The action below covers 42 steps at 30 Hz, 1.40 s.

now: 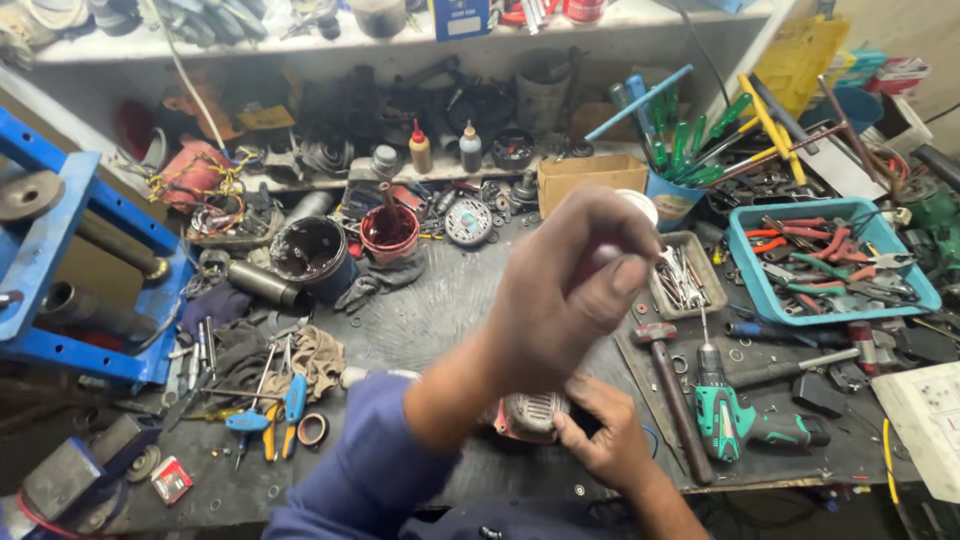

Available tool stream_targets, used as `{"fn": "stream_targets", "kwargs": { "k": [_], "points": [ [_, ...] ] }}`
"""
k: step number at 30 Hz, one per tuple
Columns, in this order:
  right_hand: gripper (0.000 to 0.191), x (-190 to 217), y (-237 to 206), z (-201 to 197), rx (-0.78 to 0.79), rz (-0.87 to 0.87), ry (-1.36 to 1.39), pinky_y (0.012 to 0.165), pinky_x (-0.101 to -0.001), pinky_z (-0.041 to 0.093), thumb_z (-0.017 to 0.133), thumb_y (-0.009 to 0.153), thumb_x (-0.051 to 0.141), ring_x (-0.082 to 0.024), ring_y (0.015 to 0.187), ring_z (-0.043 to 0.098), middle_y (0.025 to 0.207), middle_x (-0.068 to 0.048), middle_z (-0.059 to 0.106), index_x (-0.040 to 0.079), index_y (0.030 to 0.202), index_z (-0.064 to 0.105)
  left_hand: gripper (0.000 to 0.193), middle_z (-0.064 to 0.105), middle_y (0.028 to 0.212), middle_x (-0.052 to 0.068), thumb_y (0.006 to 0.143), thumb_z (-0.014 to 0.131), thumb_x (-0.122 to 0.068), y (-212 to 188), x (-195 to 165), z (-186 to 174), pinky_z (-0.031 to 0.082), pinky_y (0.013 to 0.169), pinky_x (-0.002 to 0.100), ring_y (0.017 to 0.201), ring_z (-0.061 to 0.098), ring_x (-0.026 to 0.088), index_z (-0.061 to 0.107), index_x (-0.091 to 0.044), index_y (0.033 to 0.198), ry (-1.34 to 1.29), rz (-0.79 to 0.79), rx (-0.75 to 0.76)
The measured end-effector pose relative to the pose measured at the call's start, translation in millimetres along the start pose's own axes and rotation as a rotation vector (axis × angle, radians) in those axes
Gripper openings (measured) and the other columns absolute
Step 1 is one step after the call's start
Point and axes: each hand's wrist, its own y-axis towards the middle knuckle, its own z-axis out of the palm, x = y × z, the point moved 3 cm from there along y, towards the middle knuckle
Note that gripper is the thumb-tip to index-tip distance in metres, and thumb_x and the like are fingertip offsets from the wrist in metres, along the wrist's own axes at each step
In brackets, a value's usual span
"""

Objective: The person assembles a red and gray power tool by inserting screws and tightening them with a screwdriver. They handle the tool body, screws, and a vent cover, then use a blue-handled screwdriver to secure the components.

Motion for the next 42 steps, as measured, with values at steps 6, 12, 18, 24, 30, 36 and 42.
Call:
{"fn": "stream_targets", "kwargs": {
  "k": [6, 12, 18, 24, 30, 36, 42],
  "points": [
    [0.040, -0.7, 3.3, -0.6, -0.013, -0.022, -0.054, 0.103, -0.0402, 0.052, 0.068, 0.078, 0.014, -0.034, 0.117, 0.069, 0.116, -0.020, 0.075, -0.002, 0.115, 0.069, 0.026, 0.056, 0.088, 0.005, 0.110, 0.053, -0.022, -10.2, -8.2, 7.9, 0.046, 0.073, 0.026, 0.080, 0.053, 0.012, 0.058, 0.001, 0.101, -0.062, -0.150, 0.062],
    [0.042, -16.2, -5.9, 1.0, 0.015, -0.008, 0.144, 0.101, -0.0395, 0.052, 0.075, 0.080, 0.017, -0.033, 0.116, 0.072, 0.125, -0.023, 0.072, 0.001, 0.119, 0.071, 0.024, 0.055, 0.079, 0.001, 0.102, 0.053, -0.025, 2.1, 38.3, -5.7, 0.040, 0.059, 0.023, 0.066, 0.049, 0.008, 0.057, -0.001, 0.100, -0.407, -0.288, 0.251],
    [0.036, -35.9, -11.1, 11.1, 0.129, 0.434, 0.043, 0.091, -0.0354, 0.059, 0.088, 0.074, 0.027, -0.025, 0.099, 0.069, 0.109, -0.013, 0.076, 0.005, 0.103, 0.084, 0.030, 0.058, 0.084, 0.001, 0.115, 0.044, -0.025, -27.8, 19.2, -5.3, 0.048, 0.071, 0.024, 0.077, 0.057, 0.007, 0.060, -0.002, 0.104, -0.004, -0.066, -0.029],
    [0.042, -1.4, 5.0, 2.9, 0.030, 0.032, 0.148, 0.108, -0.0367, 0.053, 0.075, 0.082, 0.021, -0.030, 0.124, 0.072, 0.133, -0.020, 0.072, 0.002, 0.120, 0.072, 0.028, 0.055, 0.066, 0.004, 0.115, 0.052, -0.016, 14.1, 26.7, -24.3, 0.038, 0.052, 0.018, 0.055, 0.052, 0.004, 0.060, 0.005, 0.098, -0.915, -0.348, 0.505],
    [0.039, -2.6, 8.7, -1.6, 0.075, 0.141, 0.008, 0.091, -0.0327, 0.060, 0.087, 0.071, 0.029, -0.023, 0.098, 0.080, 0.105, -0.012, 0.082, 0.006, 0.101, 0.077, 0.024, 0.056, 0.083, 0.006, 0.112, 0.049, -0.021, -29.4, 15.3, -3.1, 0.046, 0.071, 0.025, 0.076, 0.055, 0.012, 0.057, 0.001, 0.109, 0.165, -0.053, -0.118],
    [0.040, 9.1, 16.9, -8.0, 0.070, 0.058, 0.135, 0.103, -0.0354, 0.054, 0.076, 0.076, 0.012, -0.026, 0.118, 0.073, 0.128, -0.018, 0.074, 0.004, 0.115, 0.073, 0.030, 0.052, 0.068, 0.002, 0.105, 0.058, -0.024, 11.9, 27.4, -25.2, 0.038, 0.058, 0.020, 0.060, 0.050, 0.007, 0.057, -0.004, 0.082, -0.602, -0.248, 0.387],
    [0.041, 32.7, 29.7, -14.1, 0.078, 0.079, 0.137, 0.107, -0.0374, 0.051, 0.078, 0.073, 0.006, -0.028, 0.120, 0.071, 0.129, -0.018, 0.072, 0.003, 0.114, 0.074, 0.031, 0.051, 0.077, -0.001, 0.106, 0.048, -0.029, 7.1, 5.6, -22.4, 0.042, 0.064, 0.025, 0.069, 0.050, 0.007, 0.056, 0.000, 0.102, -0.156, -0.241, -0.100]
  ]
}}
